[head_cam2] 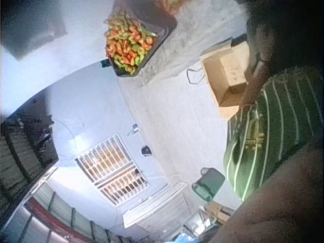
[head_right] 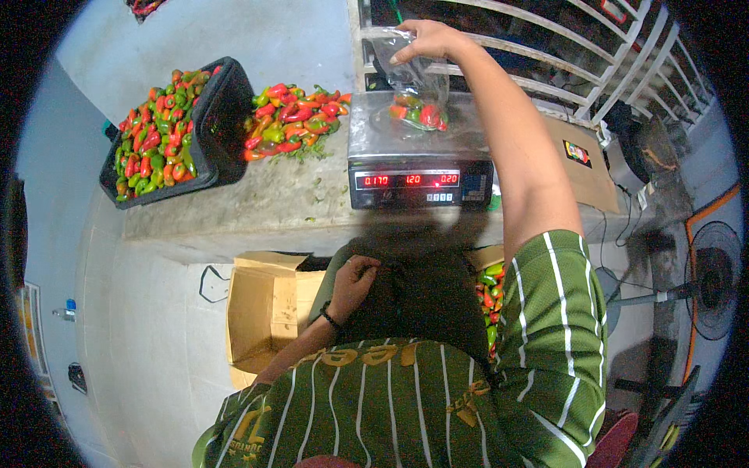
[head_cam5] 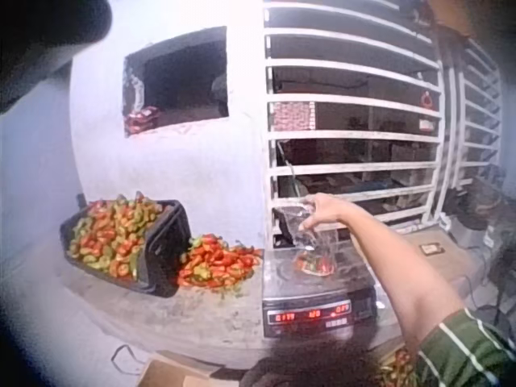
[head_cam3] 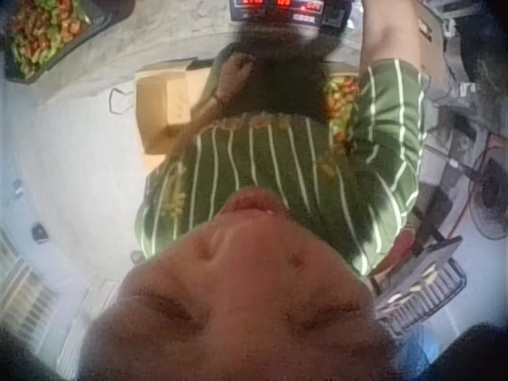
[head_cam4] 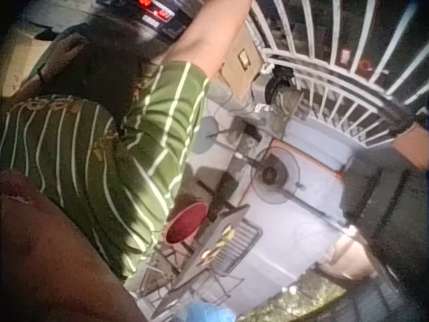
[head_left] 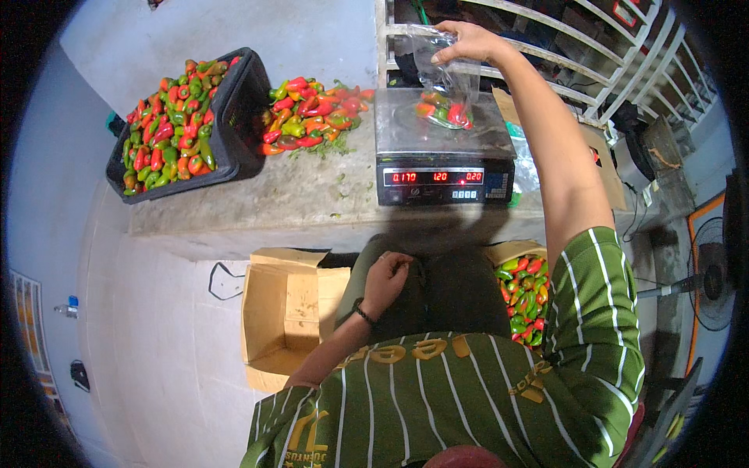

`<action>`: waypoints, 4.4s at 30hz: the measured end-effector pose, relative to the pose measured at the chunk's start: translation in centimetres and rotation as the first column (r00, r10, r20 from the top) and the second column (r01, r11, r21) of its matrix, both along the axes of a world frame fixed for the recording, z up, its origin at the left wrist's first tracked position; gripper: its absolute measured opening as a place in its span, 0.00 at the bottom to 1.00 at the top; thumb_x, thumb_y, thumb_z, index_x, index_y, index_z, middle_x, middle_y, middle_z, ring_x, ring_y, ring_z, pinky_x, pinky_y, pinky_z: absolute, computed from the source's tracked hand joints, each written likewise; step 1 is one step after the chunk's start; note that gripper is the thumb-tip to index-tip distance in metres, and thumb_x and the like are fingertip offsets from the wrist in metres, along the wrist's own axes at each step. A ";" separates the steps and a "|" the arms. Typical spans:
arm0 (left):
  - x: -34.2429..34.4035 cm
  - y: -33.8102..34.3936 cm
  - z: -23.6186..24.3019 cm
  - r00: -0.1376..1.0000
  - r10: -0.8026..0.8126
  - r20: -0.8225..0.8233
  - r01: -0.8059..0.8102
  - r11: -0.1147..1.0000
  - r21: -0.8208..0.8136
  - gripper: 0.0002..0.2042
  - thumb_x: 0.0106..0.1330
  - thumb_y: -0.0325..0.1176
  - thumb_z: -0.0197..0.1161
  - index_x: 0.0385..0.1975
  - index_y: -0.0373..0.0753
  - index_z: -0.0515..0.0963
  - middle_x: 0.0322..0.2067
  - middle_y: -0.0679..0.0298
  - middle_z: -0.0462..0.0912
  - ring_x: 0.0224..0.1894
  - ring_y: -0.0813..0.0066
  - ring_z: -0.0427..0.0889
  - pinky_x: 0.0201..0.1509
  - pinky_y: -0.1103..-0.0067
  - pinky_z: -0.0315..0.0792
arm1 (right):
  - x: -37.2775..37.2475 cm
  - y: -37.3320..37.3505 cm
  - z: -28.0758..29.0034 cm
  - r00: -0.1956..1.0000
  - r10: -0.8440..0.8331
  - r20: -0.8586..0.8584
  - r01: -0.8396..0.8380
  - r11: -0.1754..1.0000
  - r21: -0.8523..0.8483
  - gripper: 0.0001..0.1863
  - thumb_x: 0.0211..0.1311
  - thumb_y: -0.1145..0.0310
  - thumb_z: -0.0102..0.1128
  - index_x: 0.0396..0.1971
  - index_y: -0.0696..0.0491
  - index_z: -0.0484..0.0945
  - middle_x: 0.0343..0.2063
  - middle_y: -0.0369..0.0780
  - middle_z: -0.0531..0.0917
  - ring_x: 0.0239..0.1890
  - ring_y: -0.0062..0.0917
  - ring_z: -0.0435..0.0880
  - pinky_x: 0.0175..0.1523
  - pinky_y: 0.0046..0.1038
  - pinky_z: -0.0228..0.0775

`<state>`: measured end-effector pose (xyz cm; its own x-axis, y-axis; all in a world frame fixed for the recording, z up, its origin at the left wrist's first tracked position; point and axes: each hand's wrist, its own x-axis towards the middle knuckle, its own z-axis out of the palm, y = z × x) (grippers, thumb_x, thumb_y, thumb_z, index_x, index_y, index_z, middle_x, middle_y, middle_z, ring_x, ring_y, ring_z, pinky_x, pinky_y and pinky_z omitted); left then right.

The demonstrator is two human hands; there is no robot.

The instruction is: The person weighs red and green peppers on a digital scale, places them into clear plastic bags, and ties the bags shut. The person repeats this process multiple times, handling peppers from a large black crate and a yellow basket.

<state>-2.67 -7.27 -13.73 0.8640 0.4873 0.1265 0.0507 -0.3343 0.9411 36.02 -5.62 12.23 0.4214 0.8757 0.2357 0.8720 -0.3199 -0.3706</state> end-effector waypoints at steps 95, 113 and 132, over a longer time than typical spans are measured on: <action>2.9 -3.1 -0.9 0.918 -0.269 0.291 0.207 -0.301 -0.931 0.23 0.64 0.52 0.44 0.53 0.44 0.65 0.50 0.63 0.71 0.52 0.67 0.69 0.54 0.68 0.63 | -20.9 -16.5 -26.6 0.989 -0.093 0.118 0.086 0.994 0.066 0.34 0.53 0.57 0.53 0.59 0.53 0.57 0.58 0.45 0.61 0.62 0.40 0.53 0.62 0.46 0.40; 4.4 -3.0 -5.2 0.857 -0.495 0.145 0.183 0.030 -0.983 0.20 0.65 0.44 0.46 0.54 0.43 0.62 0.47 0.59 0.72 0.47 0.66 0.73 0.48 0.72 0.68 | 4.9 -8.3 -10.6 0.901 -0.404 -0.157 0.427 0.769 0.476 0.57 0.33 0.51 0.70 0.60 0.62 0.46 0.54 0.57 0.62 0.57 0.44 0.62 0.59 0.36 0.55; 4.8 -3.7 -5.8 0.875 -0.470 0.112 0.136 0.017 -0.991 0.19 0.63 0.45 0.50 0.51 0.43 0.66 0.42 0.61 0.74 0.43 0.68 0.74 0.45 0.69 0.69 | 7.8 1.4 -5.3 0.806 -0.160 -0.570 0.427 0.824 0.372 0.24 0.44 0.64 0.63 0.43 0.58 0.71 0.43 0.44 0.75 0.49 0.32 0.70 0.55 0.33 0.57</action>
<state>2.14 -11.00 -19.57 0.8812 -0.2863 -0.3763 0.4356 0.8009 0.4108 43.86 -4.22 6.94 0.8100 0.5265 0.2583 0.4144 -0.2023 -0.8873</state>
